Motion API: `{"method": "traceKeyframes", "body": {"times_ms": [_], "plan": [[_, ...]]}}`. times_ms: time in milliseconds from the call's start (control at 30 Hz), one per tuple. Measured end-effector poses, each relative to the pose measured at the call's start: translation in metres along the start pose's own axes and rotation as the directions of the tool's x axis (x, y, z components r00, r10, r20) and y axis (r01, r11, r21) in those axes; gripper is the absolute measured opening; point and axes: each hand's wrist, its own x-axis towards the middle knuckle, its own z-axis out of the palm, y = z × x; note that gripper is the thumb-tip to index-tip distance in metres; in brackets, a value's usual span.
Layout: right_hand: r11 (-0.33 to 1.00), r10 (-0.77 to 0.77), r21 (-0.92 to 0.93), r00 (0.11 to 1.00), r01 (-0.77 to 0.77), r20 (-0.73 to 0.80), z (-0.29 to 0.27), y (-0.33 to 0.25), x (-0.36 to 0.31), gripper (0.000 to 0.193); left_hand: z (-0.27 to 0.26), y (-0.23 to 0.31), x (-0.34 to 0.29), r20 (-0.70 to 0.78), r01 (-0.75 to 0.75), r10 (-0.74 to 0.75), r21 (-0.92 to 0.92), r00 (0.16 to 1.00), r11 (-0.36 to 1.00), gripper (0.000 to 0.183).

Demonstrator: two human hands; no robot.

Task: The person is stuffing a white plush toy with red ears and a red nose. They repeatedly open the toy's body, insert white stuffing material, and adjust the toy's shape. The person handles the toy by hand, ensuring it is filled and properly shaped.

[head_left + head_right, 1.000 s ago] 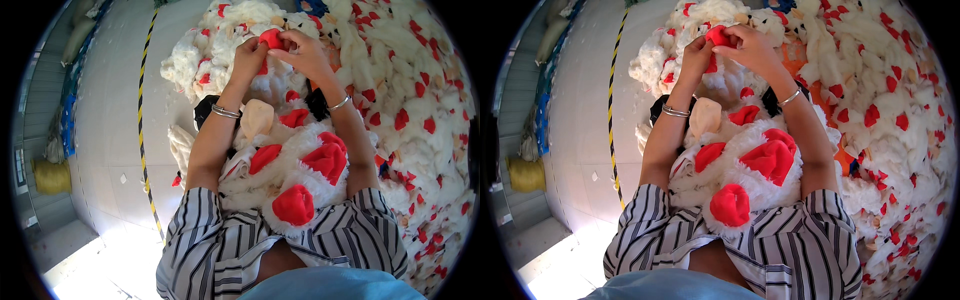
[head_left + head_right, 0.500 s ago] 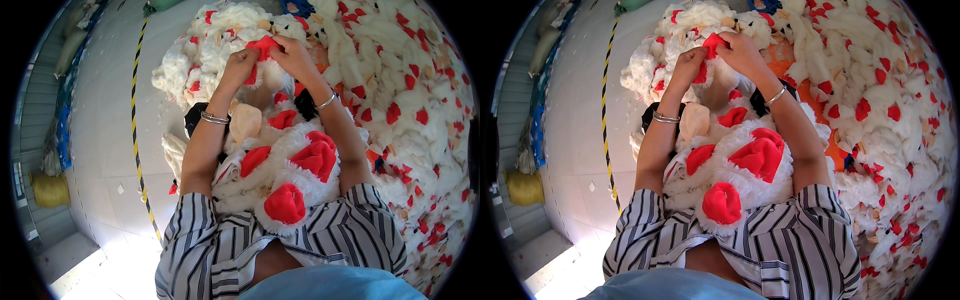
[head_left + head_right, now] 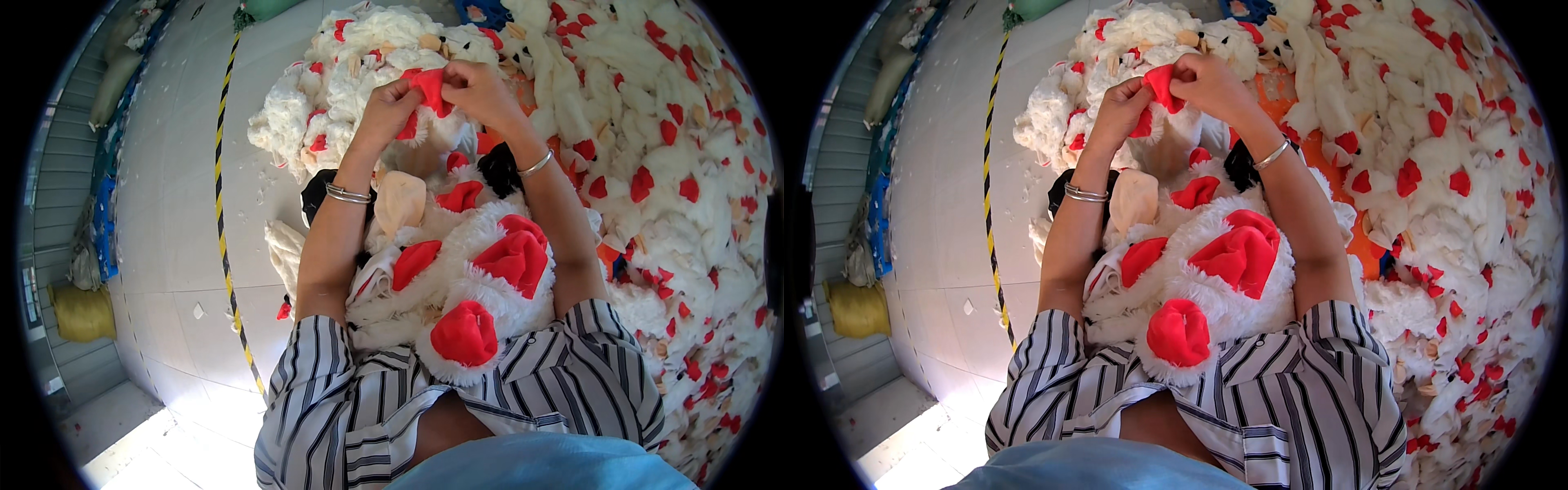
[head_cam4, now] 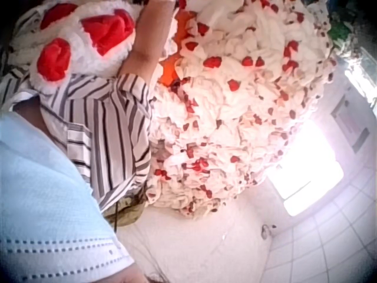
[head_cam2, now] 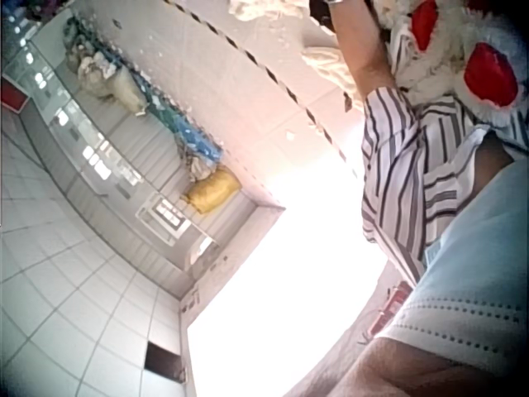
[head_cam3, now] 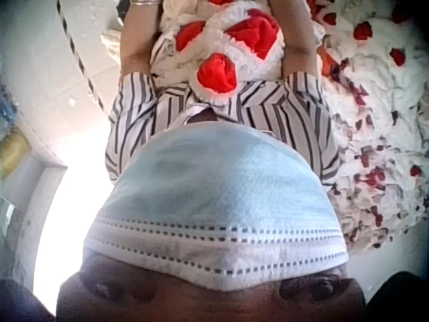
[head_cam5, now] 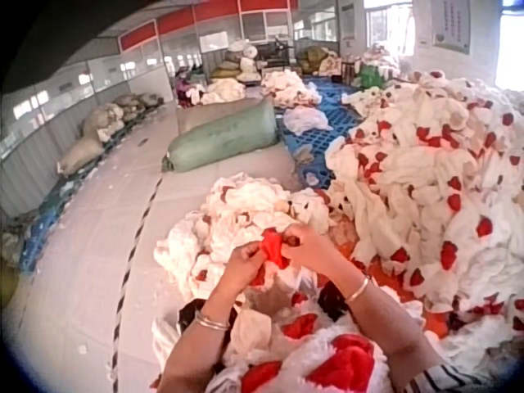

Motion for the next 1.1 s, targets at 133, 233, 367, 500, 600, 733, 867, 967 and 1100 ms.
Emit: {"method": "traceKeyframes", "body": {"times_ms": [133,233,367,500,600,733,867,967,1100], "plan": [[0.995,0.081,0.082,0.964,-0.062,-0.253,-0.016,0.015,0.009,0.023,-0.011,0.013,0.008,-0.085,-0.069,0.066,-0.024,0.994,0.997,0.023],[0.999,0.005,0.044,0.973,0.005,-0.232,-0.008,0.019,0.008,0.022,-0.008,0.004,0.008,-0.074,-0.052,0.047,-0.064,0.996,0.997,0.025],[0.99,0.018,0.138,0.933,0.034,-0.359,-0.004,0.011,0.007,0.03,-0.005,0.007,0.006,-0.142,0.004,-0.019,-0.103,0.99,0.995,0.025],[0.993,0.086,0.088,0.988,-0.075,-0.13,0.014,-0.009,-0.005,0.04,-0.01,-0.001,0.009,-0.157,-0.028,0.011,-0.107,0.988,0.994,0.021],[0.998,0.056,-0.016,0.995,-0.058,-0.082,0.033,-0.003,-0.01,0.045,0.005,0.001,0.005,-0.069,-0.055,0.051,-0.056,0.996,0.997,0.018],[0.998,0.043,-0.046,0.994,-0.048,-0.098,0.033,0.011,-0.002,0.052,0.014,-0.007,0.002,0.018,-0.176,0.175,0.027,0.984,0.984,0.017],[0.996,0.085,0.042,0.996,-0.084,-0.031,0.028,0.013,0.0,0.044,0.009,-0.004,0.003,0.034,-0.164,0.162,0.058,0.986,0.985,0.018],[0.991,0.093,0.098,0.996,-0.093,0.007,0.026,0.007,-0.002,0.038,0.008,-0.001,0.002,0.02,-0.135,0.135,0.027,0.991,0.99,0.018],[0.997,0.023,0.067,0.999,-0.026,0.037,0.02,0.005,-0.004,0.031,0.009,0.008,-0.001,-0.03,-0.102,0.103,0.029,0.994,0.994,0.018]]}}
